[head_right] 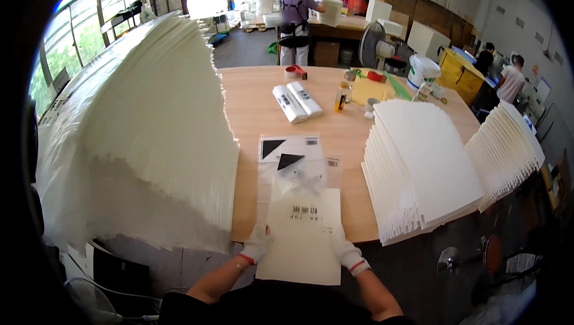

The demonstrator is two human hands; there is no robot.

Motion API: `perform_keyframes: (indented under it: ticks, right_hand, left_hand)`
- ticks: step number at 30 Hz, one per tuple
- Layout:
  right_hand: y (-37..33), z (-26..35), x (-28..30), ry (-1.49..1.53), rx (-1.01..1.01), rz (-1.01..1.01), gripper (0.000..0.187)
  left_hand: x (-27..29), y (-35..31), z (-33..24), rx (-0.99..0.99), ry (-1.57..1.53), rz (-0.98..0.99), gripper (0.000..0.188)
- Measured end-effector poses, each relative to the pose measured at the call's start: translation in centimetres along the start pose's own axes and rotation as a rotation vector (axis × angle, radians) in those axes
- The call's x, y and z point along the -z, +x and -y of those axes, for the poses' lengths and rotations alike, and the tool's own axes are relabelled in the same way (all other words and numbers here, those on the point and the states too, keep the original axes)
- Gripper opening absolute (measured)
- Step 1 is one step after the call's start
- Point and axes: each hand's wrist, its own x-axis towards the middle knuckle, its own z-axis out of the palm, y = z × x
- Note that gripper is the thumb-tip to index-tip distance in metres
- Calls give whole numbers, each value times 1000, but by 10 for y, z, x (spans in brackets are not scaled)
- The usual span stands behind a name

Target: The person repeatedly picks up white rectangular boards from a large stack on a table, places them into clear plastic packaging, and sets the packaged items aside. The process is continuous and repetitive, focusing on the manual handling and wrapping of the boards.

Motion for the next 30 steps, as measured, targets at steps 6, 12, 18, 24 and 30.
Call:
perform_keyframes:
  ticks: [6, 12, 18, 24, 30]
  right_hand:
    - [-122, 19, -22, 100, 124, 53, 57]
    - [-116, 30, -19, 128, 109, -54, 54]
    - [-169, 16, 21, 448, 119, -29, 52]
    - [-113, 10, 9, 1720, -113, -141, 31]
    - [-87, 184, 125, 722, 771, -394, 31]
  left_hand:
    - [43, -108, -31, -188, -3, 230, 31]
    - [45, -120, -34, -123, -223, 172, 16]
    - [34, -111, -23, -278, -326, 51, 7]
    - [96, -62, -182, -418, -252, 204, 7]
    - [198, -90, -303, -1078, 298, -24, 19]
